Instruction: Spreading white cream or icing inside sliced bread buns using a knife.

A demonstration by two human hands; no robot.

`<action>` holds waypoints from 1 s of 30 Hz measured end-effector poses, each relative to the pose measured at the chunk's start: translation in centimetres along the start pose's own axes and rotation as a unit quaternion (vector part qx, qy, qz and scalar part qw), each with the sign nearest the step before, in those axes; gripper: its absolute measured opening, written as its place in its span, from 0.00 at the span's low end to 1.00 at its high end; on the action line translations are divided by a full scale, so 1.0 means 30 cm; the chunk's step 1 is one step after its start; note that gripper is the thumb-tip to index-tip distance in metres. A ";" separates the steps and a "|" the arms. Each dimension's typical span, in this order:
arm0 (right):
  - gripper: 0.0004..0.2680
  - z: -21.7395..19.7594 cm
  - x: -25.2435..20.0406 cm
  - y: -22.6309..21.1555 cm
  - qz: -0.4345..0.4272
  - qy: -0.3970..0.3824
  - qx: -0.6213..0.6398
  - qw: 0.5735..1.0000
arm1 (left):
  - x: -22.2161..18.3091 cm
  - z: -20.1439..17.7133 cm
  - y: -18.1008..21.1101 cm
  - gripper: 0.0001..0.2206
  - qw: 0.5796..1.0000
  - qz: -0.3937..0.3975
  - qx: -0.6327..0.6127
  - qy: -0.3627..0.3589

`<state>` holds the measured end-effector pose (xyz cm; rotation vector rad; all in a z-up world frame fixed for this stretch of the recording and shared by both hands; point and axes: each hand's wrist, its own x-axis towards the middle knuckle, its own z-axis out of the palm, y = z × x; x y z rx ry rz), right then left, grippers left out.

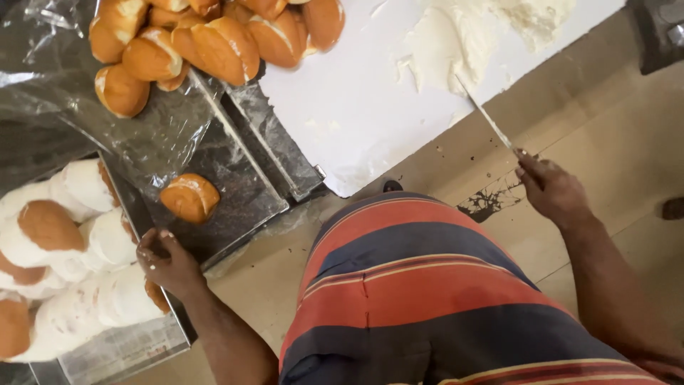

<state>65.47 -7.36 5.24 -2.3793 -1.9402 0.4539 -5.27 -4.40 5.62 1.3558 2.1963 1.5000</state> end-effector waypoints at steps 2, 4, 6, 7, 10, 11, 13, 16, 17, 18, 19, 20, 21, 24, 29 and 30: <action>0.15 0.024 0.000 -0.008 -0.026 -0.009 0.057 0.998 | -0.005 0.003 -0.016 0.09 1.000 -0.019 0.016 0.011; 0.16 0.035 0.020 -0.034 -0.001 -0.063 0.214 0.975 | -0.010 -0.009 -0.037 0.13 0.994 -0.063 0.081 -0.022; 0.14 0.042 0.057 -0.026 0.018 -0.168 0.277 0.946 | -0.009 0.026 -0.073 0.16 0.993 -0.082 0.077 -0.026; 0.16 0.054 0.086 -0.039 0.051 -0.264 0.331 0.904 | 0.002 0.020 -0.099 0.19 0.993 -0.092 0.063 -0.043; 0.16 -0.058 0.105 -0.149 0.116 -0.287 0.362 0.879 | 0.008 0.077 -0.183 0.20 0.996 -0.084 0.036 -0.023; 0.16 -0.056 0.125 -0.187 0.087 -0.308 0.355 0.878 | 0.010 0.037 -0.109 0.20 0.994 -0.094 0.053 0.009; 0.15 -0.088 0.123 -0.199 0.130 -0.235 0.336 0.903 | 0.036 0.074 0.036 0.18 0.978 -0.165 0.128 -0.025; 0.15 -0.064 0.165 -0.115 0.125 -0.190 0.321 0.919 | 0.061 0.112 0.037 0.21 0.957 -0.153 0.235 -0.074; 0.15 -0.065 0.167 -0.101 0.122 -0.193 0.317 0.921 | 0.055 0.127 0.056 0.21 0.956 -0.158 0.235 -0.072; 0.14 -0.060 0.187 -0.100 0.124 -0.204 0.314 0.919 | 0.072 0.145 0.077 0.25 0.945 -0.166 0.276 -0.057; 0.14 -0.057 0.206 -0.099 0.125 -0.215 0.312 0.917 | 0.090 0.161 0.100 0.30 0.932 -0.173 0.316 -0.041; 0.14 -0.034 0.232 -0.081 0.116 -0.217 0.312 0.918 | 0.088 0.176 0.107 0.30 0.931 -0.176 0.317 -0.033; 0.13 -0.010 0.258 -0.063 0.124 -0.253 0.347 0.895 | 0.086 0.191 0.114 0.31 0.933 -0.182 0.309 -0.019; 0.12 0.099 0.382 0.028 0.091 -0.302 0.392 0.864 | 0.075 0.244 0.119 0.34 0.956 -0.197 0.217 0.020; 0.08 -0.063 0.436 -0.207 -0.076 -0.315 0.454 0.830 | 0.015 0.343 0.093 0.35 0.974 -0.143 -0.142 0.103; 0.08 -0.117 0.428 -0.281 -0.103 -0.305 0.450 0.833 | 0.006 0.336 0.148 0.33 0.929 -0.172 -0.318 0.078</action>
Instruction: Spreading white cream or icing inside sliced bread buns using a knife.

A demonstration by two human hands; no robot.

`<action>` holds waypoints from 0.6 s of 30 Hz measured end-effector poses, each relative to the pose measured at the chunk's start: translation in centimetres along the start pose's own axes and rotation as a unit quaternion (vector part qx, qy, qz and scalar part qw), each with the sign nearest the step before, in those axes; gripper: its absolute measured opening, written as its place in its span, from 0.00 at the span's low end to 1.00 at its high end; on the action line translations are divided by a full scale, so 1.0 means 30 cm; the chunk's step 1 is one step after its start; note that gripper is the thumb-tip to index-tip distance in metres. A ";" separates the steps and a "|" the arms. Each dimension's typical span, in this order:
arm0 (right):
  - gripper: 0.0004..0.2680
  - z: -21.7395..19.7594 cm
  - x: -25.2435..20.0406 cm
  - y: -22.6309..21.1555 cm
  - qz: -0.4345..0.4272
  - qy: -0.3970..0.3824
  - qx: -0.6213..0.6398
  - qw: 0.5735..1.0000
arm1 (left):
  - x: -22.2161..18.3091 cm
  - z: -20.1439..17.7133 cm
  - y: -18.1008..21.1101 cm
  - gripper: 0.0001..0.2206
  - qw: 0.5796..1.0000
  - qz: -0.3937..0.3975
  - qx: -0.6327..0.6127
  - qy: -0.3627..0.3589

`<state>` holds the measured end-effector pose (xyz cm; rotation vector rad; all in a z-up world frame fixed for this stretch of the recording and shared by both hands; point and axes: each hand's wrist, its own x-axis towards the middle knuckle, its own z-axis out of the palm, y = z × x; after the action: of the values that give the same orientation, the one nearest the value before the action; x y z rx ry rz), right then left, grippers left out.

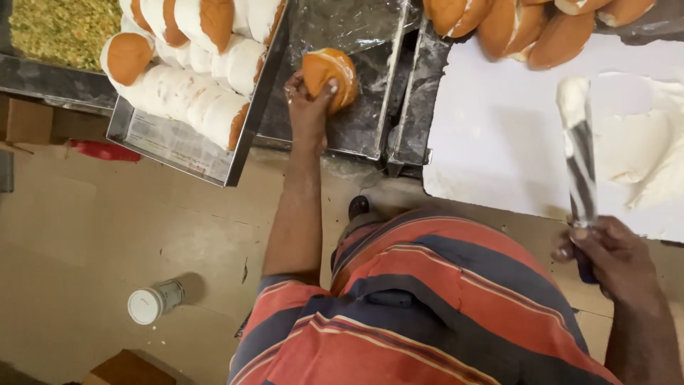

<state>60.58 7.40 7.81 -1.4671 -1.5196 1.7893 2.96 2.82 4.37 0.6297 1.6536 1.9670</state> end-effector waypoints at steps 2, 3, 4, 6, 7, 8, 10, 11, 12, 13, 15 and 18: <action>0.08 0.052 0.010 -0.116 -0.024 -0.002 -0.013 1.000 | -0.053 0.048 0.065 0.32 0.983 -0.059 -0.171 -0.041; 0.08 0.074 0.015 -0.146 -0.056 -0.005 -0.045 0.997 | -0.076 0.070 0.088 0.31 0.952 -0.149 -0.257 -0.068; 0.09 0.103 0.026 -0.180 -0.091 -0.010 -0.077 0.993 | -0.093 0.086 0.116 0.30 0.906 -0.235 -0.338 -0.095; 0.09 0.151 0.059 -0.212 -0.156 -0.026 -0.106 0.982 | -0.140 0.137 0.184 0.29 0.864 -0.273 -0.380 -0.184; 0.10 0.174 0.072 -0.227 -0.220 -0.042 -0.135 0.965 | -0.165 0.164 0.216 0.29 0.811 -0.307 -0.418 -0.270; 0.10 0.205 0.079 -0.256 -0.215 -0.035 -0.134 0.967 | -0.165 0.179 0.228 0.29 0.808 -0.313 -0.417 -0.275; 0.09 0.263 0.090 -0.318 -0.279 -0.054 -0.197 0.938 | -0.165 0.215 0.254 0.28 0.764 -0.316 -0.414 -0.381; 0.09 0.276 0.081 -0.318 -0.272 -0.044 -0.197 0.941 | -0.170 0.208 0.220 0.28 0.757 -0.324 -0.414 -0.387; 0.11 0.292 0.105 -0.331 -0.310 -0.055 -0.191 0.930 | -0.145 0.209 0.192 0.30 0.780 -0.313 -0.364 -0.401; 0.12 0.310 0.128 -0.344 -0.347 -0.067 -0.185 0.917 | -0.119 0.207 0.164 0.33 0.801 -0.301 -0.312 -0.413; 0.12 0.355 0.129 -0.367 -0.370 -0.071 -0.179 0.909 | -0.120 0.215 0.203 0.33 0.787 -0.310 -0.312 -0.432; 0.11 0.416 0.113 -0.413 -0.406 -0.067 -0.203 0.888 | -0.136 0.201 0.219 0.32 0.775 -0.316 -0.327 -0.438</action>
<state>44.47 8.30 15.58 -0.6390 -2.2300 1.1112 9.41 3.87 11.67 0.4848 0.4342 1.2602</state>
